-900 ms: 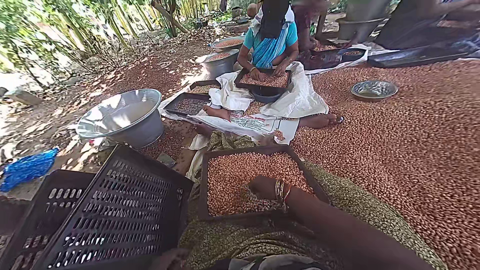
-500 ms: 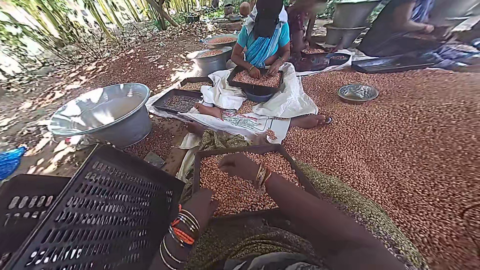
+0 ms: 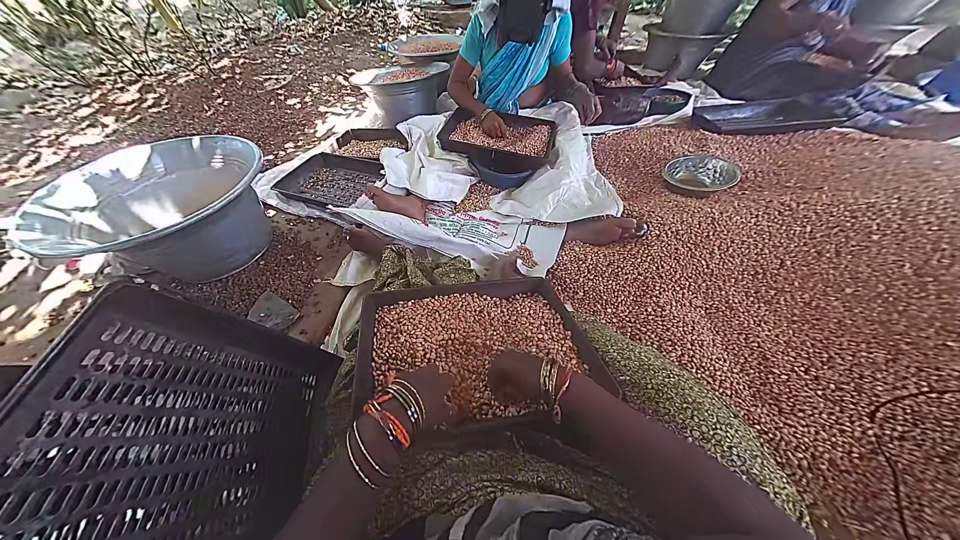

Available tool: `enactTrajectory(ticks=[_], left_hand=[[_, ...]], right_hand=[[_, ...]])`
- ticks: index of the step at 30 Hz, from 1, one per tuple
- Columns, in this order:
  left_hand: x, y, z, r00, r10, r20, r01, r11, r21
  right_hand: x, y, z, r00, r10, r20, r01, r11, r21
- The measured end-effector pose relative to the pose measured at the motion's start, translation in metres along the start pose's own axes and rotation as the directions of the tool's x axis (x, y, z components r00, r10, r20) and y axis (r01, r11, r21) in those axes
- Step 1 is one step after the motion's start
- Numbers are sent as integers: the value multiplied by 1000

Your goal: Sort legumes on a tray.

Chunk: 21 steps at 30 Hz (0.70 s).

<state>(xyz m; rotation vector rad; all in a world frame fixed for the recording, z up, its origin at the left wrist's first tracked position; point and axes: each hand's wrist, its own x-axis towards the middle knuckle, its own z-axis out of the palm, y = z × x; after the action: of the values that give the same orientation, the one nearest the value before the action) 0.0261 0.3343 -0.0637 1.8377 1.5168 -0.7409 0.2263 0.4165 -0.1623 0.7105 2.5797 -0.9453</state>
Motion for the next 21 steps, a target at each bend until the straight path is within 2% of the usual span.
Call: enactTrajectory(ticks=[2, 4, 5, 7, 8, 9, 10, 14, 15, 16, 17, 18, 19, 20, 21], left_hand=[[-3, 7, -33, 996, -8, -92, 12, 999, 41], [3, 3, -67, 972, -72, -224, 67, 997, -28], [13, -5, -80, 940, -121, -320, 89, 990, -113], [50, -36, -89, 818, -257, -515, 119, 951, -285], [68, -53, -85, 757, -329, -565, 131, 923, -362], [83, -70, -78, 709, -385, -591, 133, 896, -424], [96, -88, -69, 690, -424, -587, 133, 871, -473], [110, -131, -53, 731, -464, -500, 122, 810, -574], [111, -135, -55, 743, -458, -489, 98, 796, -597], [111, -137, -58, 751, -450, -483, 81, 788, -610], [111, -138, -61, 754, -447, -481, 72, 784, -617], [111, -138, -63, 756, -445, -481, 65, 781, -621], [112, -140, -65, 758, -439, -482, 61, 785, -617], [113, -143, -64, 757, -434, -488, 56, 788, -613], [116, -146, -62, 760, -425, -491, 52, 794, -606]], right_hand=[[4, 2, 6, 1000, -18, -13, 18, 1000, 11], [6, 2, 6, 1000, -1, 0, 1, 1000, -18], [5, 0, 4, 999, 30, 12, -29, 999, -35], [-2, -7, -3, 993, 117, 9, -117, 992, -48], [-6, -12, -6, 988, 152, -4, -152, 987, -52], [-10, -14, -9, 985, 170, -6, -170, 983, -65], [-12, -16, -11, 984, 177, 17, -175, 981, -78], [3, -28, -27, 938, 176, 298, -132, 978, -160], [9, -34, -35, 950, 116, 289, -77, 987, -142], [14, -42, -45, 984, 27, 179, -14, 997, -73], [20, -50, -54, 998, -58, -32, 59, 997, 48], [31, -59, -59, 951, -93, -296, 157, 967, 201], [45, -68, -61, 856, -74, -511, 273, 905, 326], [60, -76, -62, 762, -53, -645, 376, 848, 374], [71, -82, -59, 711, -62, -701, 419, 838, 351]])
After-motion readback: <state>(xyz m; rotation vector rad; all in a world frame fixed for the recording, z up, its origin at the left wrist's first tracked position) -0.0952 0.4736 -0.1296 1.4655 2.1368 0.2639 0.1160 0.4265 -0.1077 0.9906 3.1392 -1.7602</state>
